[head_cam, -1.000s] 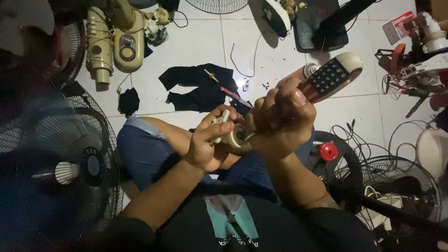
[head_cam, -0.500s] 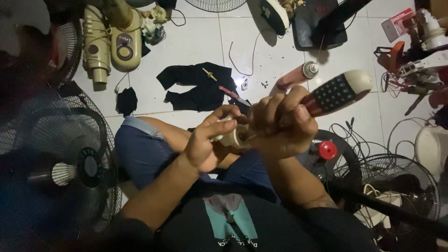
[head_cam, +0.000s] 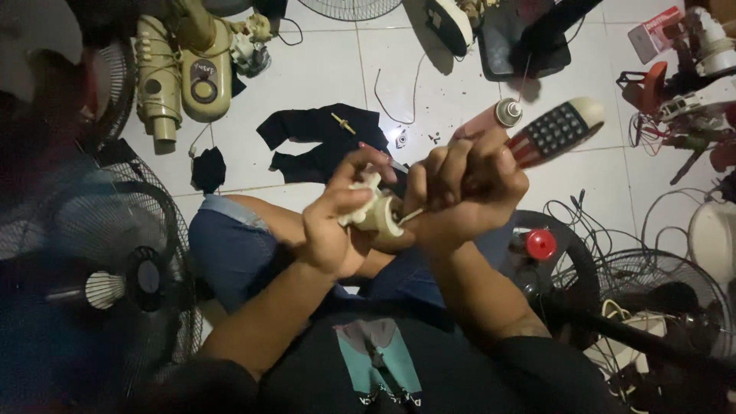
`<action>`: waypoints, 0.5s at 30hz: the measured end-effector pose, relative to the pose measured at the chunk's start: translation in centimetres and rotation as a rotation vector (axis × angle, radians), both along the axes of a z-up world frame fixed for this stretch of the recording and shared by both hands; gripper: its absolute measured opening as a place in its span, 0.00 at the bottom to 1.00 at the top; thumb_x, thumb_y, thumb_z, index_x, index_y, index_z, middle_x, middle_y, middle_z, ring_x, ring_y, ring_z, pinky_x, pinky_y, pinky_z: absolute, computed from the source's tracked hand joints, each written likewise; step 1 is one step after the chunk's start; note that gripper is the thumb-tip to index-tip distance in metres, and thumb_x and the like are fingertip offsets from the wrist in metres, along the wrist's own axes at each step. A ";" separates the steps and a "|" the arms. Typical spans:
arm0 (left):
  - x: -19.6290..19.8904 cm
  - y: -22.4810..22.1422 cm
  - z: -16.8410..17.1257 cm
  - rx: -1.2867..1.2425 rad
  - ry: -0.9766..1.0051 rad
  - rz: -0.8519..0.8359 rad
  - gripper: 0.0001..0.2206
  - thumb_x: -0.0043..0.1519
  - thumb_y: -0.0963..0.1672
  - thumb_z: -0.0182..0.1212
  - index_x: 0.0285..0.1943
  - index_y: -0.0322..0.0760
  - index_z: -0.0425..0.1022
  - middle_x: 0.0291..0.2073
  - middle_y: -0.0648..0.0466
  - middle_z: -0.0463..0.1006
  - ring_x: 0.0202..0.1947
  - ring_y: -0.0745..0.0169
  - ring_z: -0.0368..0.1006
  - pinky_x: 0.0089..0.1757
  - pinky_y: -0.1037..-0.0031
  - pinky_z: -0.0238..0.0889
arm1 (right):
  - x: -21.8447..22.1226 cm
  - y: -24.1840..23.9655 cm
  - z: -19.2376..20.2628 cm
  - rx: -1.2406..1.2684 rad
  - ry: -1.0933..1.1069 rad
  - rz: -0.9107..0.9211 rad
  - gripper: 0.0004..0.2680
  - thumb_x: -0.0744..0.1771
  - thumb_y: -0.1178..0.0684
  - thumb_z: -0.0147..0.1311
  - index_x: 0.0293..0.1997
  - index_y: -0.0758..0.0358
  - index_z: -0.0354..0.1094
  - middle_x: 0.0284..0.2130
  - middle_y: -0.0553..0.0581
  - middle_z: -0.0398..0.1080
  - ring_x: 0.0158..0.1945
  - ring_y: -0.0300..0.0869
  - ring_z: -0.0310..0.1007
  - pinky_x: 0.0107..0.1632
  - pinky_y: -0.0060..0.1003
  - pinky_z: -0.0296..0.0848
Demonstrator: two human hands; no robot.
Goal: Repairing a fan motor component by unscrewing parts and applying lubricant spray.
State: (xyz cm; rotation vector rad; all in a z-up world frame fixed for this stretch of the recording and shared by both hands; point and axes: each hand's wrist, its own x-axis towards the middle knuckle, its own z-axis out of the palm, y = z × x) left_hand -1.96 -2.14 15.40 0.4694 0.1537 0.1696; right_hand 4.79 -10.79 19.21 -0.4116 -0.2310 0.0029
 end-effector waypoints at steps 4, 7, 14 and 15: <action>-0.2 0.5 2.5 -0.093 -0.034 0.003 0.16 0.51 0.43 0.55 0.48 0.33 0.66 0.41 0.41 0.72 0.38 0.52 0.74 0.34 0.66 0.75 | 1.1 -0.2 0.6 -0.013 0.015 -0.039 0.12 0.67 0.49 0.46 0.25 0.50 0.47 0.10 0.48 0.41 0.12 0.35 0.38 0.13 0.25 0.49; -0.4 -0.1 1.5 -0.087 -0.047 -0.007 0.15 0.52 0.41 0.57 0.46 0.31 0.65 0.41 0.41 0.73 0.38 0.52 0.77 0.35 0.67 0.77 | 1.6 -1.1 0.7 -0.043 0.001 -0.008 0.11 0.68 0.48 0.45 0.26 0.50 0.48 0.10 0.48 0.42 0.11 0.35 0.41 0.14 0.25 0.52; -0.2 -0.9 -0.5 0.046 0.090 0.035 0.18 0.66 0.52 0.49 0.45 0.31 0.70 0.51 0.37 0.76 0.42 0.48 0.80 0.33 0.61 0.80 | 1.3 -1.2 0.6 -0.101 0.105 -0.097 0.11 0.68 0.46 0.47 0.26 0.49 0.49 0.12 0.47 0.40 0.13 0.36 0.38 0.14 0.26 0.51; -0.2 -0.8 -0.2 0.095 0.143 0.041 0.27 0.67 0.60 0.45 0.44 0.33 0.70 0.56 0.37 0.76 0.44 0.47 0.80 0.33 0.59 0.80 | 1.3 -1.2 0.6 -0.122 0.122 -0.119 0.11 0.68 0.46 0.46 0.26 0.48 0.48 0.12 0.47 0.39 0.13 0.36 0.37 0.14 0.27 0.52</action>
